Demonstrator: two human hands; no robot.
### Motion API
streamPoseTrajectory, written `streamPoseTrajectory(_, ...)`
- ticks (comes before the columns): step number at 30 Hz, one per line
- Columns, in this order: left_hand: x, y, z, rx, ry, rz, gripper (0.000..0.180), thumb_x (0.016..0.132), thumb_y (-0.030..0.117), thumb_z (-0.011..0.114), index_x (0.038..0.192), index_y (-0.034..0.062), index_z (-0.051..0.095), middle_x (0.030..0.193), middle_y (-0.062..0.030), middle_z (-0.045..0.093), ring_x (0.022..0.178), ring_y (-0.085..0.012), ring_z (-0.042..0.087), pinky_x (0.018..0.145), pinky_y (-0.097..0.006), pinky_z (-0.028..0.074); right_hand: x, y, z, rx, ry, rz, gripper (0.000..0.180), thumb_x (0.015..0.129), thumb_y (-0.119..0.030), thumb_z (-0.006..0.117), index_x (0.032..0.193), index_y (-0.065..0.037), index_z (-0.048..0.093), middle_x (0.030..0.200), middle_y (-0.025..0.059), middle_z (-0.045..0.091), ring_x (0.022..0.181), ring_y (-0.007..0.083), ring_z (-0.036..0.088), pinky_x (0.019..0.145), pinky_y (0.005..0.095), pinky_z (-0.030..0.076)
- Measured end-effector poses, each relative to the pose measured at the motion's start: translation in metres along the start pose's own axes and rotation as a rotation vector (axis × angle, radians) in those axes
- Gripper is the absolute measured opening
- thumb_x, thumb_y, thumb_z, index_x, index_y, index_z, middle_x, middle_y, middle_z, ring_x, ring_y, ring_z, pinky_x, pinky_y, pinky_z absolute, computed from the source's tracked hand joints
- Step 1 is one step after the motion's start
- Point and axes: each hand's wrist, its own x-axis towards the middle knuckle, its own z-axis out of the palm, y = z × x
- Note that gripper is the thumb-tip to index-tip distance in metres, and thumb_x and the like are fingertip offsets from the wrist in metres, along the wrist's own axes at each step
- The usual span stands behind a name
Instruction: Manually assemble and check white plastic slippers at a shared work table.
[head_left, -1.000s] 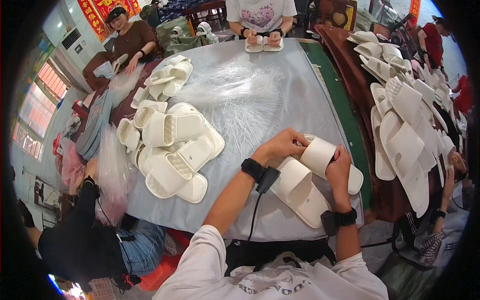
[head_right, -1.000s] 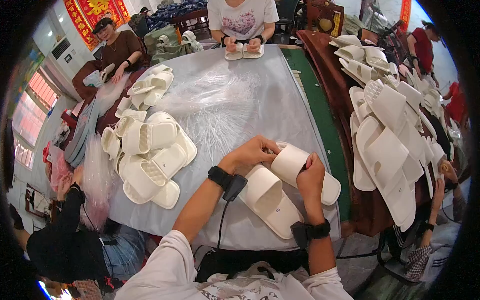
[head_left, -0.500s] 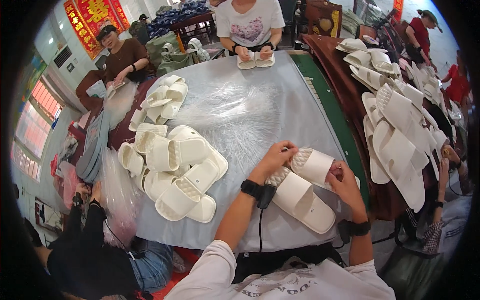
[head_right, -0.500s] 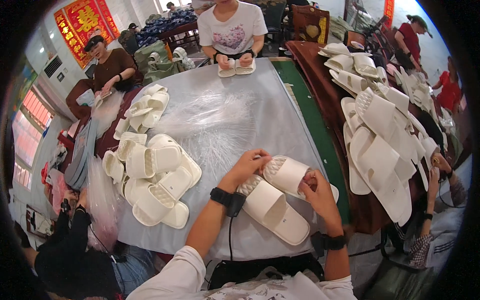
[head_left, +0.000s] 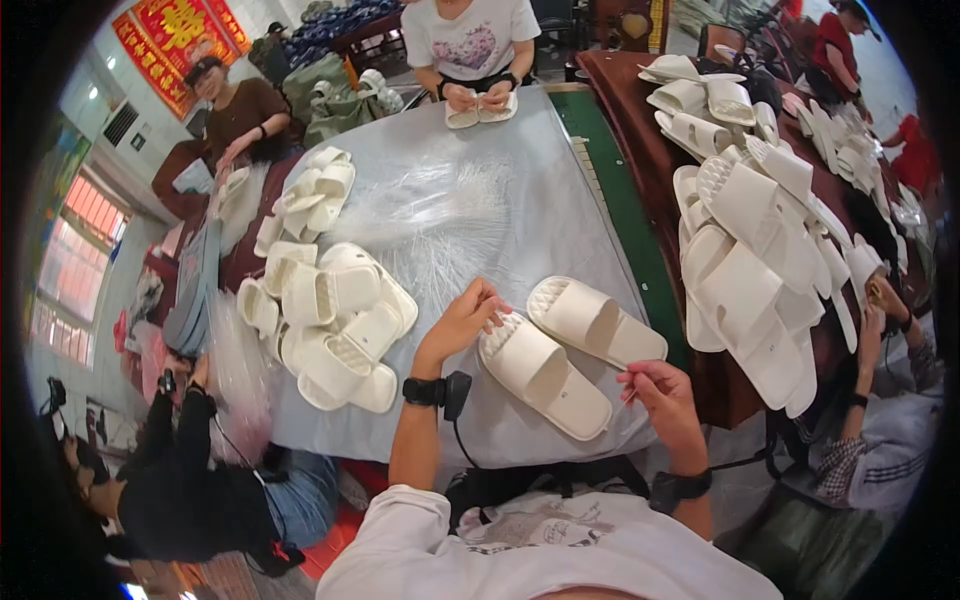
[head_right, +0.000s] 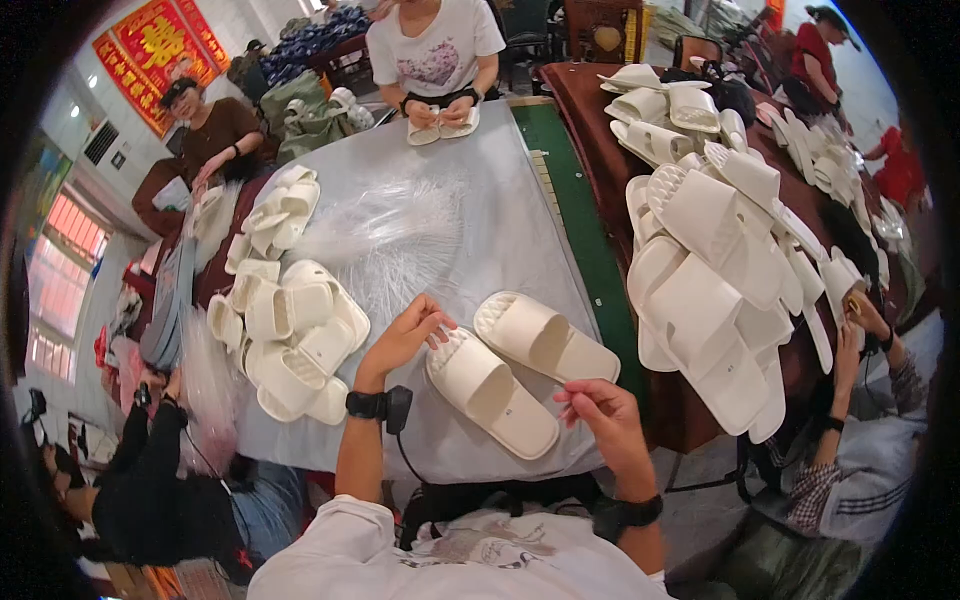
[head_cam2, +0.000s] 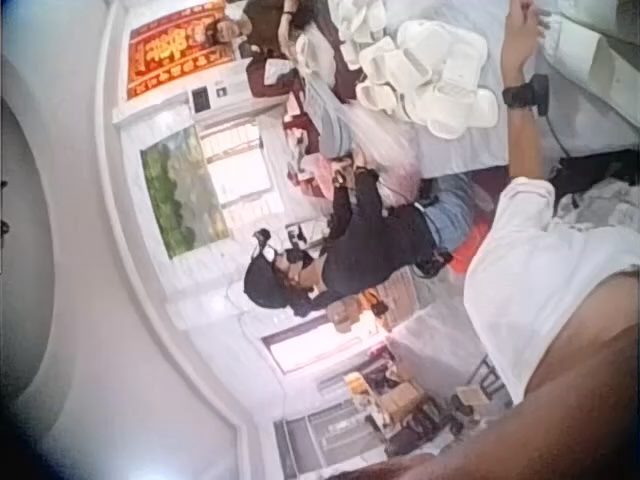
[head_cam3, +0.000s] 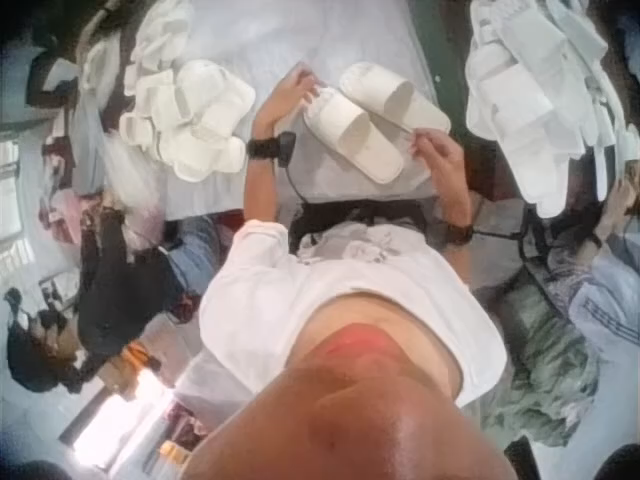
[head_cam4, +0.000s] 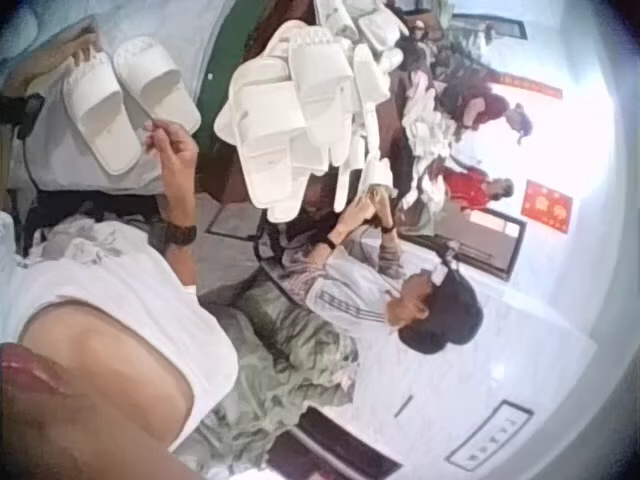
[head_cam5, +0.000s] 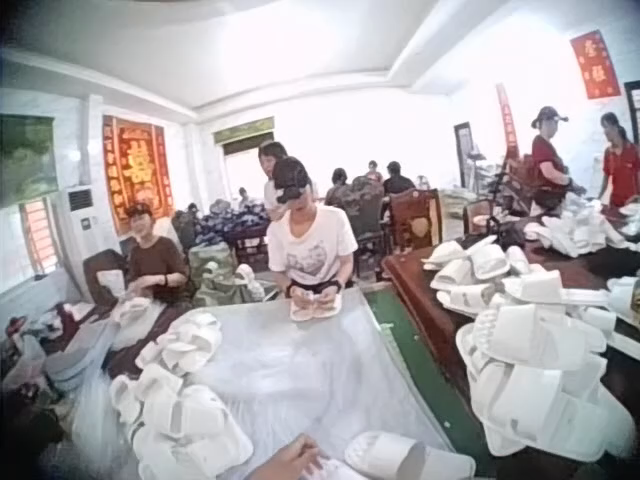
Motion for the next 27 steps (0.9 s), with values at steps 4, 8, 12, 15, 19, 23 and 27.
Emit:
streamPoseTrajectory(4, -0.027, -0.023, 0.035, 0.126, 0.195, 0.072, 0.015, 0.107, 0.018, 0.047, 0.109, 0.0034, 0.051, 0.103, -0.0081, 0.066, 0.086, -0.0115, 0.061, 0.078, -0.028, 0.051, 0.024, -0.003, -0.004, -0.338, -0.034, -0.093, 0.015, 0.097, -0.008, 0.068, 0.109, 0.000, 0.071, 0.104, 0.0055, 0.066, 0.084, 0.0106, 0.060, 0.072, 0.0247, 0.050)
streamPoseTrajectory(8, -0.051, -0.013, 0.073, 0.173, 0.422, 0.054, 0.020, 0.105, 0.021, 0.050, 0.107, 0.0008, 0.052, 0.095, -0.0116, 0.068, 0.081, -0.0223, 0.064, 0.077, -0.037, 0.050, 0.032, -0.024, 0.005, -0.340, -0.205, -0.253, 0.011, 0.095, -0.006, 0.069, 0.104, 0.000, 0.070, 0.113, 0.0072, 0.059, 0.092, 0.0094, 0.055, 0.071, 0.0215, 0.046)
streamPoseTrajectory(12, -0.064, -0.010, 0.093, 0.094, 0.549, 0.036, 0.018, 0.104, 0.018, 0.052, 0.104, 0.0001, 0.053, 0.088, -0.0095, 0.065, 0.075, -0.0181, 0.059, 0.072, -0.032, 0.048, 0.026, -0.025, -0.003, -0.131, -0.390, -0.130, 0.007, 0.094, -0.005, 0.069, 0.098, 0.001, 0.070, 0.095, 0.0064, 0.063, 0.079, 0.0103, 0.058, 0.064, 0.0256, 0.047)
streamPoseTrajectory(15, -0.074, -0.009, 0.101, 0.069, 0.637, 0.044, 0.017, 0.103, 0.016, 0.053, 0.105, -0.0001, 0.054, 0.089, -0.0097, 0.066, 0.078, -0.0159, 0.060, 0.072, -0.030, 0.049, 0.031, -0.028, -0.003, -0.592, -0.433, -0.314, 0.005, 0.090, -0.005, 0.072, 0.091, 0.000, 0.071, 0.078, 0.0052, 0.063, 0.065, 0.0122, 0.058, 0.059, 0.0270, 0.046)
streamPoseTrajectory(19, -0.092, -0.009, 0.105, 0.053, 0.727, -0.019, 0.017, 0.103, 0.016, 0.054, 0.105, -0.0007, 0.055, 0.092, -0.0106, 0.067, 0.082, -0.0161, 0.063, 0.074, -0.032, 0.051, 0.032, -0.037, 0.006, -0.958, -0.525, -0.297, 0.004, 0.083, -0.003, 0.074, 0.085, 0.000, 0.072, 0.073, 0.0057, 0.061, 0.059, 0.0149, 0.056, 0.055, 0.0280, 0.044)
streamPoseTrajectory(23, -0.105, -0.005, 0.109, 0.056, 0.808, -0.041, 0.016, 0.102, 0.014, 0.056, 0.104, -0.0017, 0.057, 0.095, -0.0108, 0.070, 0.084, -0.0167, 0.066, 0.076, -0.032, 0.054, 0.037, -0.031, 0.004, -1.079, -0.500, -0.285, 0.006, 0.080, -0.005, 0.074, 0.086, -0.003, 0.072, 0.075, 0.0085, 0.063, 0.059, 0.0231, 0.060, 0.055, 0.0312, 0.047)
streamPoseTrajectory(27, -0.118, -0.006, 0.094, -0.029, 0.826, -0.086, 0.018, 0.104, 0.018, 0.056, 0.105, 0.0002, 0.056, 0.099, -0.0097, 0.071, 0.080, -0.0132, 0.066, 0.072, -0.027, 0.056, 0.049, -0.019, 0.025, -1.067, -0.511, -0.359, 0.008, 0.082, -0.004, 0.075, 0.089, -0.002, 0.072, 0.078, 0.0081, 0.063, 0.060, 0.0240, 0.060, 0.056, 0.0336, 0.048)
